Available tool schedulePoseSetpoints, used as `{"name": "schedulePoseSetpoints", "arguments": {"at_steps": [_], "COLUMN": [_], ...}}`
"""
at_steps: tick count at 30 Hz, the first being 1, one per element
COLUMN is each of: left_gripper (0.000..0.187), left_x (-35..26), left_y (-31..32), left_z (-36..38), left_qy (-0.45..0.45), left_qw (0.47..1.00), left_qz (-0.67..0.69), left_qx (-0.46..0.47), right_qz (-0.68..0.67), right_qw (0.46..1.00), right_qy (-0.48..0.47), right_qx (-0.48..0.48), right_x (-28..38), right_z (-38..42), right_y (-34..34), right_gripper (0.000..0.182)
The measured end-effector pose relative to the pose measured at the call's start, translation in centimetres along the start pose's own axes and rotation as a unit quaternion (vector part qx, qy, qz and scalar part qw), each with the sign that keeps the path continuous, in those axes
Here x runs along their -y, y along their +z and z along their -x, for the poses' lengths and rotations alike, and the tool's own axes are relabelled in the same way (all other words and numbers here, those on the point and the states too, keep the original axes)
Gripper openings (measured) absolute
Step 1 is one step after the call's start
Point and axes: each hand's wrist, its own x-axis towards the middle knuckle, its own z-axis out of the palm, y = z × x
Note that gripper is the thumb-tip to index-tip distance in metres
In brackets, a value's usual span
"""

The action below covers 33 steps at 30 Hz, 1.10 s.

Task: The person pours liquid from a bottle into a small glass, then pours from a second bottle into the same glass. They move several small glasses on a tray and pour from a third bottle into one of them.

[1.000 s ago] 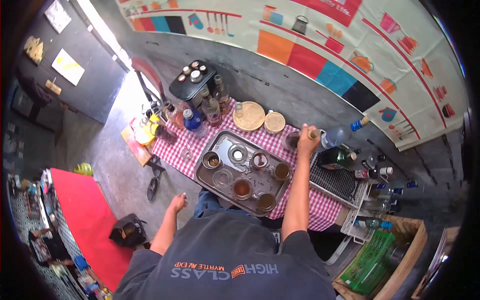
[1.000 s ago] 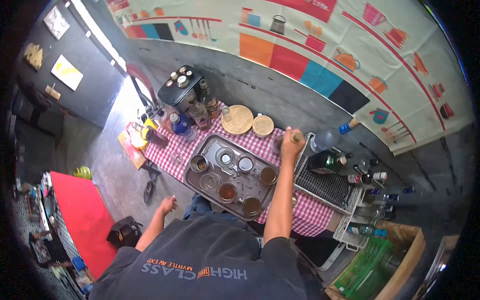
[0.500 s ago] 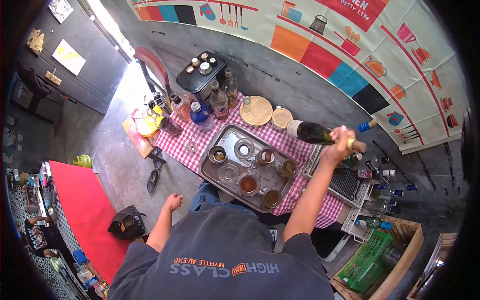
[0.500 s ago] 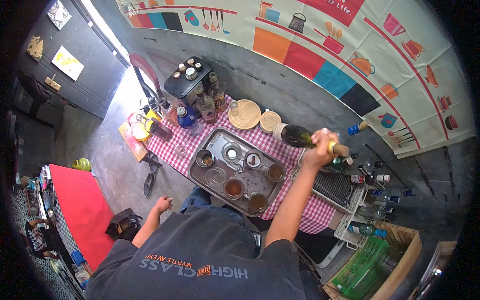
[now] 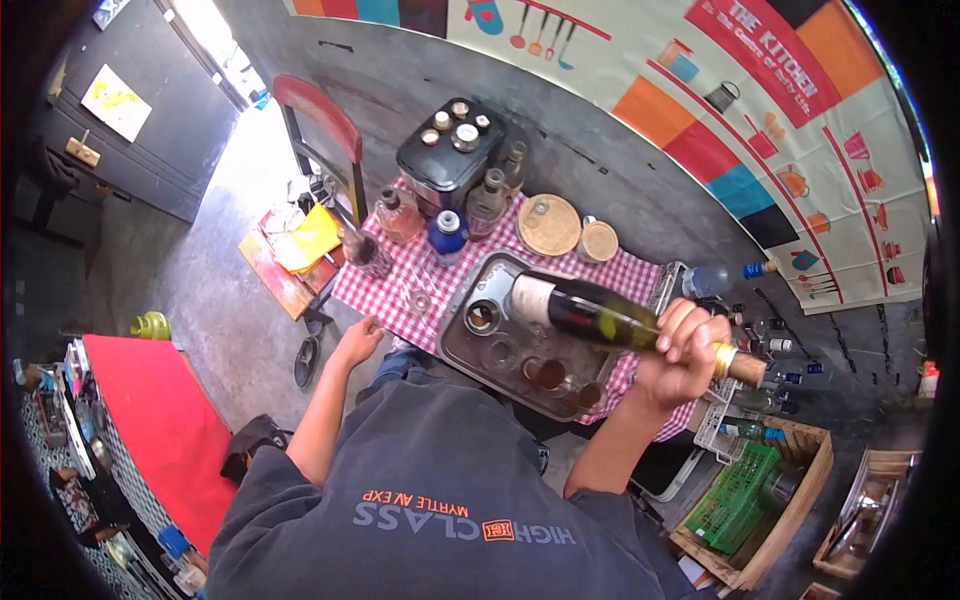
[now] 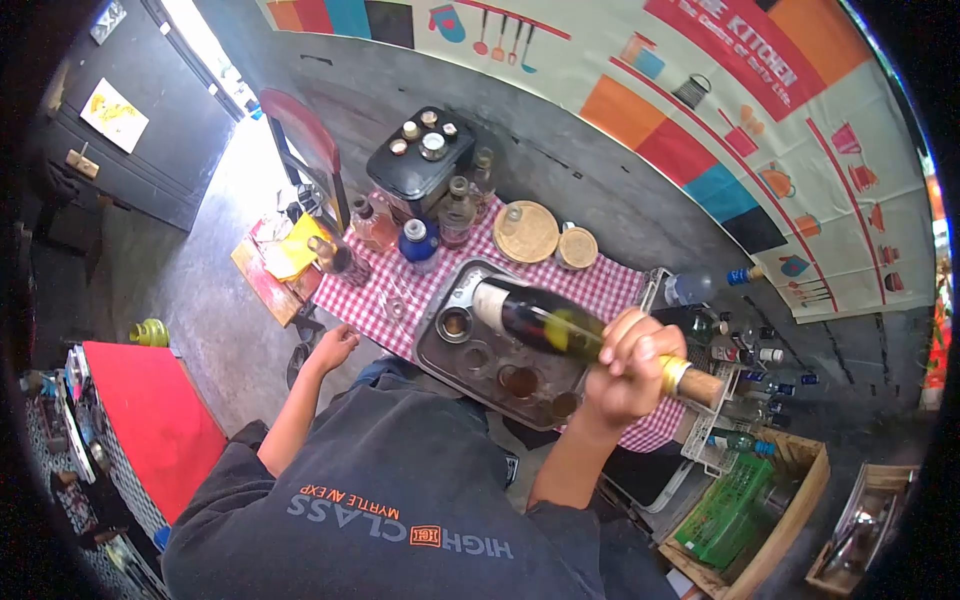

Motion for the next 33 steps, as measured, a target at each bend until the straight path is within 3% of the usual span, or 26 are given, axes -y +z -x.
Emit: {"name": "schedulePoseSetpoints", "arguments": {"at_steps": [7, 13, 23, 30, 33], "left_gripper": [0.039, 0.036, 0.036, 0.038, 0.045], "left_x": [-0.5, -2.6, -7.8, -13.8, -14.3], "left_y": [-6.7, -12.2, -17.1, -19.2, -18.2], "left_z": [-2.9, -2.3, -0.7, 2.1, 1.3], "left_qy": [0.052, 0.096, 0.172, 0.368, 0.374], "left_qw": [0.997, 0.99, 0.964, 0.922, 0.915], "left_qz": [0.001, 0.055, 0.079, -0.003, 0.065], "left_qx": [0.049, 0.093, 0.186, 0.122, 0.137], "right_qz": [0.02, 0.099, 0.195, 0.256, 0.241], "right_qw": [0.995, 0.985, 0.961, 0.927, 0.925], "right_qy": [0.096, 0.134, 0.175, 0.252, 0.271], "right_qx": [0.012, 0.038, 0.083, 0.106, 0.117], "right_x": [-6.2, -11.8, -20.2, -25.0, -26.2], "right_z": [5.6, 8.5, 10.4, 11.1, 11.5], "right_y": [11.7, 17.6, 19.7, 19.4, 19.0], "right_gripper": [0.019, 0.023, 0.027, 0.029, 0.028]}}
